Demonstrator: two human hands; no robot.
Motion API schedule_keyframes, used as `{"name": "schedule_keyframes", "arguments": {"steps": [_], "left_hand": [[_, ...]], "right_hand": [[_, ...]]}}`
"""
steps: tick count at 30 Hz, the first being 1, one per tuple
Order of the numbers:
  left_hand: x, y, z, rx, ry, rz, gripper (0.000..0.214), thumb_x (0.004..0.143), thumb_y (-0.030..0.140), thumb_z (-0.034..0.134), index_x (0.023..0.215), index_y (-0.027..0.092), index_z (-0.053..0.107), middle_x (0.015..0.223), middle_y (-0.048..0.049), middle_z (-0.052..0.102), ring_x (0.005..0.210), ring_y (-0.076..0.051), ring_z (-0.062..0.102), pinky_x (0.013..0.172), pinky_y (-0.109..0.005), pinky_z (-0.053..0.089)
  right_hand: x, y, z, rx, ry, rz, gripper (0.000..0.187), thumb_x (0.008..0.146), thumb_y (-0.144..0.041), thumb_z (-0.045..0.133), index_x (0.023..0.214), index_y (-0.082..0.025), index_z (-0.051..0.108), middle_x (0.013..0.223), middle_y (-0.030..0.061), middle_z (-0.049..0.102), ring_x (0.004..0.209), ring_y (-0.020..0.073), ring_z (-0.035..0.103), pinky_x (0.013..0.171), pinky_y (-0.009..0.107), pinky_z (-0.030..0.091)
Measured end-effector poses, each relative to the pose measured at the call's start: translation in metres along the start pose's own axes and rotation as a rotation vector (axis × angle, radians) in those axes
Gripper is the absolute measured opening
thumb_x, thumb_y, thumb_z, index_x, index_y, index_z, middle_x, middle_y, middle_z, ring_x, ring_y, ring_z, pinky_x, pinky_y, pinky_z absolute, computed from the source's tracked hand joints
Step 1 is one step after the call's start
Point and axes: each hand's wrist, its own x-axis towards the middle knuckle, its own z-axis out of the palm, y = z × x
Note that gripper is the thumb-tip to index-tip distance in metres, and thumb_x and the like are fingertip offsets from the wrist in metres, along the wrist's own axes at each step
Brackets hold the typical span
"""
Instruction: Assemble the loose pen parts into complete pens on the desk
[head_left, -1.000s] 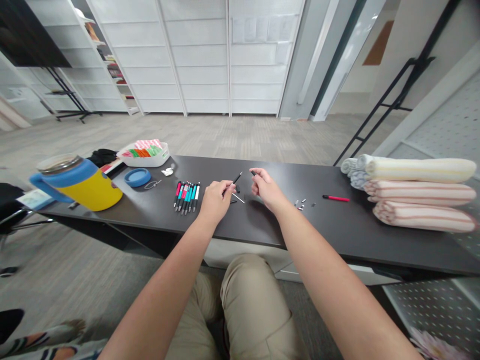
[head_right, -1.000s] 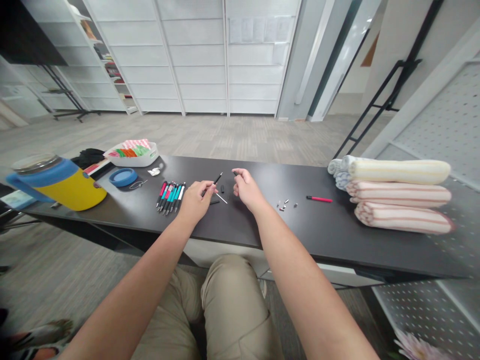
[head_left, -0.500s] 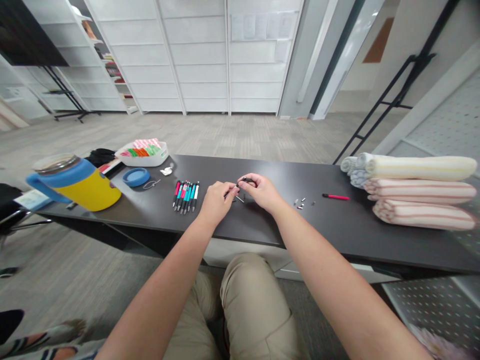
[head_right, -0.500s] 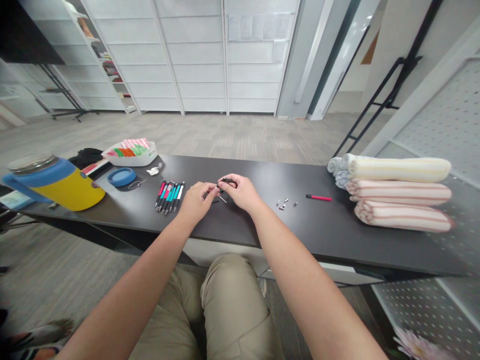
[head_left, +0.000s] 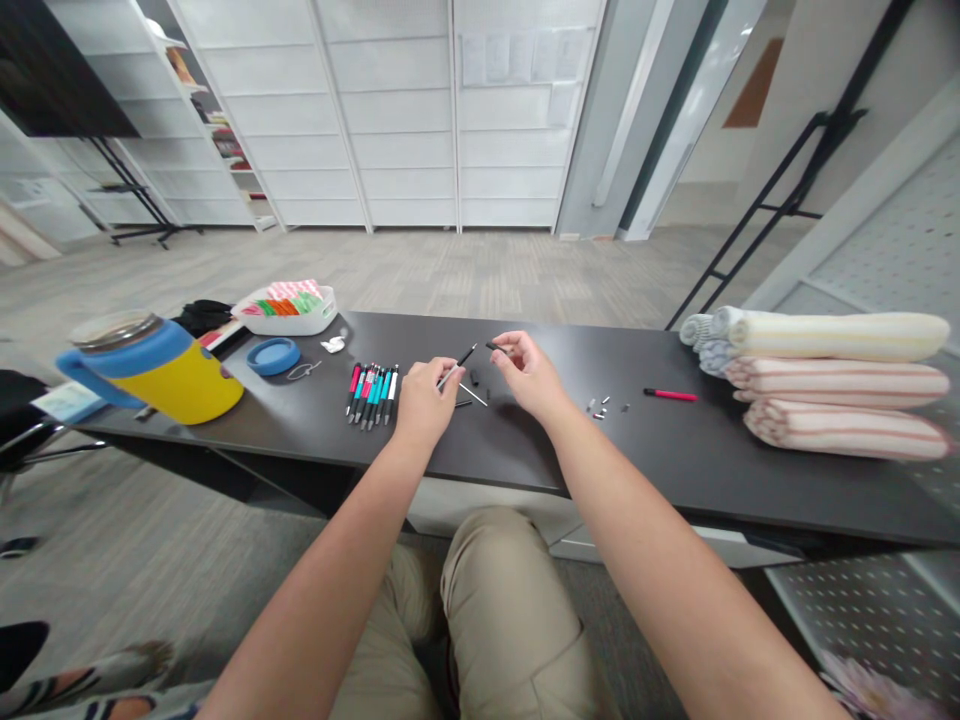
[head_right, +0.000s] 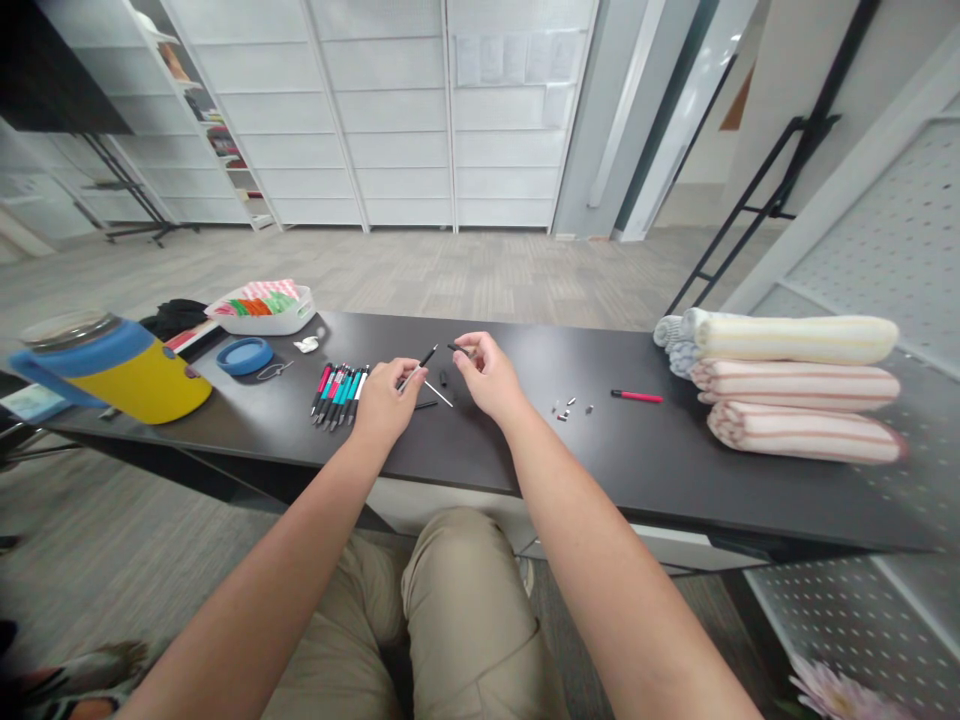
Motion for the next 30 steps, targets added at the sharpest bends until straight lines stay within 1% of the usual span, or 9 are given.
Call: {"name": "schedule_keyframes", "arguments": {"steps": [3,6,8,13,17,20,23,26,30], "left_hand": [[0.000,0.001,0.000,0.015,-0.025,0.019,0.018,0.101,0.037,0.061,0.106,0.025,0.073,0.101,-0.0056,0.078,0.099,-0.026,0.067,0.088,-0.039,0.052],[0.000,0.002,-0.001,0.034,-0.049,0.044,0.017,0.101,0.037,0.061,0.105,0.026,0.074,0.103,-0.0054,0.079,0.100,-0.027,0.067,0.090,-0.040,0.052],[0.000,0.002,-0.001,0.037,-0.054,0.049,0.017,0.101,0.036,0.061,0.106,0.026,0.074,0.105,-0.0051,0.079,0.100,-0.027,0.067,0.090,-0.040,0.052],[0.001,0.003,-0.001,0.046,-0.066,0.052,0.016,0.101,0.034,0.062,0.106,0.027,0.075,0.106,-0.0048,0.080,0.099,-0.027,0.066,0.092,-0.041,0.051],[0.001,0.004,-0.001,0.059,-0.086,0.054,0.017,0.101,0.034,0.060,0.106,0.027,0.075,0.106,-0.0051,0.080,0.100,-0.027,0.066,0.093,-0.042,0.051],[0.001,0.005,-0.001,0.058,-0.110,0.060,0.016,0.100,0.034,0.062,0.107,0.027,0.075,0.105,-0.0046,0.080,0.100,-0.027,0.066,0.092,-0.041,0.050],[0.000,0.006,0.000,0.066,-0.134,0.073,0.015,0.100,0.035,0.064,0.106,0.028,0.075,0.101,-0.0044,0.080,0.099,-0.027,0.066,0.089,-0.040,0.050],[0.000,0.006,0.001,0.077,-0.139,0.083,0.015,0.100,0.036,0.064,0.105,0.027,0.075,0.099,-0.0047,0.079,0.098,-0.027,0.067,0.087,-0.040,0.049],[0.000,0.007,0.000,0.061,-0.145,0.090,0.016,0.101,0.035,0.063,0.105,0.026,0.075,0.096,-0.0046,0.079,0.096,-0.026,0.067,0.087,-0.039,0.049]], "right_hand": [[-0.001,-0.006,-0.002,0.007,0.069,0.011,0.033,0.094,-0.049,0.062,0.116,-0.024,0.065,0.084,0.0010,0.064,0.068,0.0161,0.054,0.065,0.029,0.047],[-0.001,-0.010,-0.003,0.033,0.069,0.016,0.033,0.092,-0.047,0.064,0.115,-0.023,0.069,0.080,0.0006,0.063,0.069,0.0169,0.056,0.067,0.030,0.048],[-0.001,-0.011,-0.003,0.048,0.071,-0.001,0.033,0.092,-0.045,0.065,0.115,-0.023,0.070,0.085,0.0020,0.066,0.073,0.0171,0.058,0.070,0.030,0.050],[-0.002,-0.012,-0.004,-0.001,0.057,-0.052,0.030,0.092,-0.043,0.065,0.112,-0.023,0.074,0.111,0.0071,0.069,0.085,0.0175,0.063,0.077,0.031,0.054],[-0.002,-0.010,-0.006,0.002,0.042,-0.088,0.035,0.095,-0.045,0.062,0.118,-0.024,0.075,0.119,0.0077,0.067,0.084,0.0167,0.063,0.075,0.032,0.056],[-0.001,-0.008,-0.005,0.046,0.040,-0.083,0.040,0.095,-0.049,0.061,0.125,-0.025,0.073,0.115,0.0071,0.066,0.080,0.0163,0.062,0.071,0.032,0.058],[0.000,-0.006,-0.003,0.095,0.064,-0.053,0.043,0.093,-0.049,0.064,0.128,-0.025,0.069,0.107,0.0059,0.068,0.078,0.0162,0.062,0.069,0.031,0.056],[0.001,-0.004,-0.001,0.136,0.103,-0.034,0.040,0.089,-0.047,0.069,0.120,-0.022,0.067,0.101,0.0053,0.070,0.079,0.0159,0.063,0.070,0.030,0.054],[0.001,-0.004,0.000,0.140,0.105,-0.013,0.038,0.087,-0.050,0.072,0.112,-0.021,0.066,0.097,0.0053,0.072,0.080,0.0163,0.064,0.072,0.031,0.053]]}}
